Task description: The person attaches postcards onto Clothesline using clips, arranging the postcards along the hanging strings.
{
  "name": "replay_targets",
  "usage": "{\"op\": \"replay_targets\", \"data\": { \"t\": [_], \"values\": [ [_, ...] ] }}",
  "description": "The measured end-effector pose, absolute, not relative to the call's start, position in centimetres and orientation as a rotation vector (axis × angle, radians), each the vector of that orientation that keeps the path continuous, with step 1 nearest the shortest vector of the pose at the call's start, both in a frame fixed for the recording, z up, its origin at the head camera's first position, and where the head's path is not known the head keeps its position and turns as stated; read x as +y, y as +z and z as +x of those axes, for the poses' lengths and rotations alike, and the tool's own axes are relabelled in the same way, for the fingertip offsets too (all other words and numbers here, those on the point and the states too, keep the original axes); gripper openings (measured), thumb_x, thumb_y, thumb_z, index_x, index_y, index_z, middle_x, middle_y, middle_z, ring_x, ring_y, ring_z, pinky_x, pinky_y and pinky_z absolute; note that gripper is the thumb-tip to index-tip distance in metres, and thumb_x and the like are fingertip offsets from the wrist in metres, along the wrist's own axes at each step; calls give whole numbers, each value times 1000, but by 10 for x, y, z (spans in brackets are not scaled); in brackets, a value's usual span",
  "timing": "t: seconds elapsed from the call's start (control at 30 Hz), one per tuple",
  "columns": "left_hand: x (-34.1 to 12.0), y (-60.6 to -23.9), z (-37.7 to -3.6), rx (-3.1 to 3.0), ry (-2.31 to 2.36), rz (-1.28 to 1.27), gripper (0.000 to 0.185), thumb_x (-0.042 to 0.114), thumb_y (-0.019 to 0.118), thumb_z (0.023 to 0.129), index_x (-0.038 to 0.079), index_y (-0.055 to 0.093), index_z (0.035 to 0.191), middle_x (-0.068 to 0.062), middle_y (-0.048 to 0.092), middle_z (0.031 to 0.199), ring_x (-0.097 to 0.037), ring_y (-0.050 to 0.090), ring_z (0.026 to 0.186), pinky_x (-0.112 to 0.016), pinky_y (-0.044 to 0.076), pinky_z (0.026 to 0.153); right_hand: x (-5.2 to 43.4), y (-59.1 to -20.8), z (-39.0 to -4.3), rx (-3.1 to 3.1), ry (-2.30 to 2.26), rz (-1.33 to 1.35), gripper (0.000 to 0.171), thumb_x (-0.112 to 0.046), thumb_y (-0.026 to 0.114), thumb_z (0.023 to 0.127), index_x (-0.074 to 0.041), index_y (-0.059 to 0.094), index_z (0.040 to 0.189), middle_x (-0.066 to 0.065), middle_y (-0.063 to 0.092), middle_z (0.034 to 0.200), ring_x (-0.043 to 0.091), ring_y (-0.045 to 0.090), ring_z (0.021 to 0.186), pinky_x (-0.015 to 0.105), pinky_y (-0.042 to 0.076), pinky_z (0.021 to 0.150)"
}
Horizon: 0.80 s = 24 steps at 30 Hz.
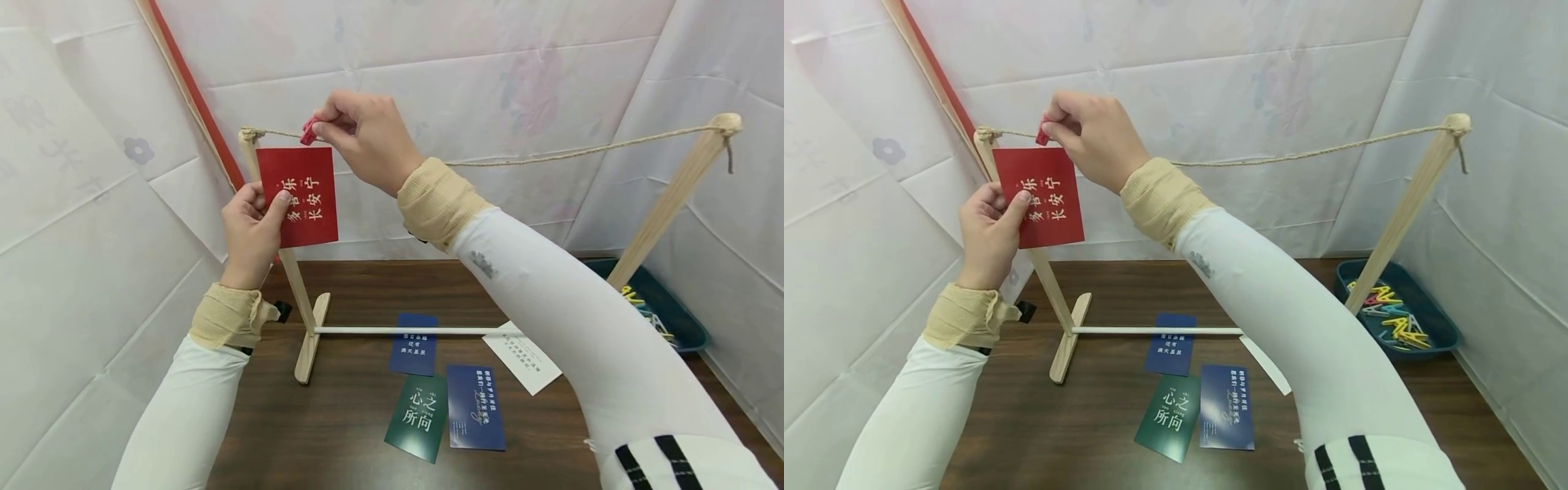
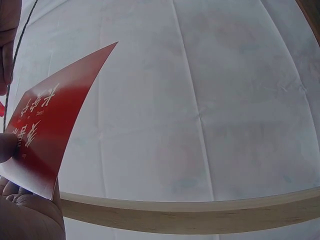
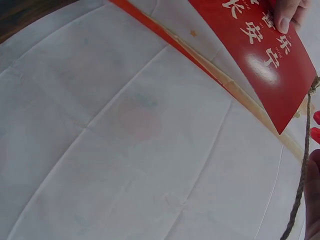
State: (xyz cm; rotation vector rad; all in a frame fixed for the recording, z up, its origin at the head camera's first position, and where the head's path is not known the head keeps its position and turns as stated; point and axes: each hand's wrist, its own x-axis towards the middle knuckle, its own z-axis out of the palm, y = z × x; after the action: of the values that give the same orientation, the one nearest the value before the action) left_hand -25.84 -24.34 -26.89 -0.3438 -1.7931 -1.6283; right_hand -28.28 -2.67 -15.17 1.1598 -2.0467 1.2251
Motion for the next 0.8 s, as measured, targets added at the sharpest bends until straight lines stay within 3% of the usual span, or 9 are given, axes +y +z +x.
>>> {"op": "replay_targets", "data": {
  "t": [0.2,0.43,0.8],
  "values": [
    [-243,-269,-259,-1777,-1641,-354,7,8,68,105,15,70,104,8,78,89,-3,77,81,-19,63,73,-31,-149,-284,-2095,1269,1108,10,-4,70,105,3,72,99,13,84,108,17,80,96,18,53,79],
    [-244,-270,-259,-1772,-1632,-355,8,8,67,105,16,70,104,9,78,89,-3,77,81,-19,63,73,-37,-149,-283,-2088,1298,1098,9,-3,71,104,5,74,101,15,84,103,20,81,93,18,54,79],
    [-245,-268,-256,-1788,-1608,-347,6,12,68,106,17,70,107,9,79,93,-4,78,84,-19,63,75,-44,-143,-286,-2213,1337,1053,9,-7,68,107,1,73,106,11,84,103,14,80,93,19,53,80]
  ]
}}
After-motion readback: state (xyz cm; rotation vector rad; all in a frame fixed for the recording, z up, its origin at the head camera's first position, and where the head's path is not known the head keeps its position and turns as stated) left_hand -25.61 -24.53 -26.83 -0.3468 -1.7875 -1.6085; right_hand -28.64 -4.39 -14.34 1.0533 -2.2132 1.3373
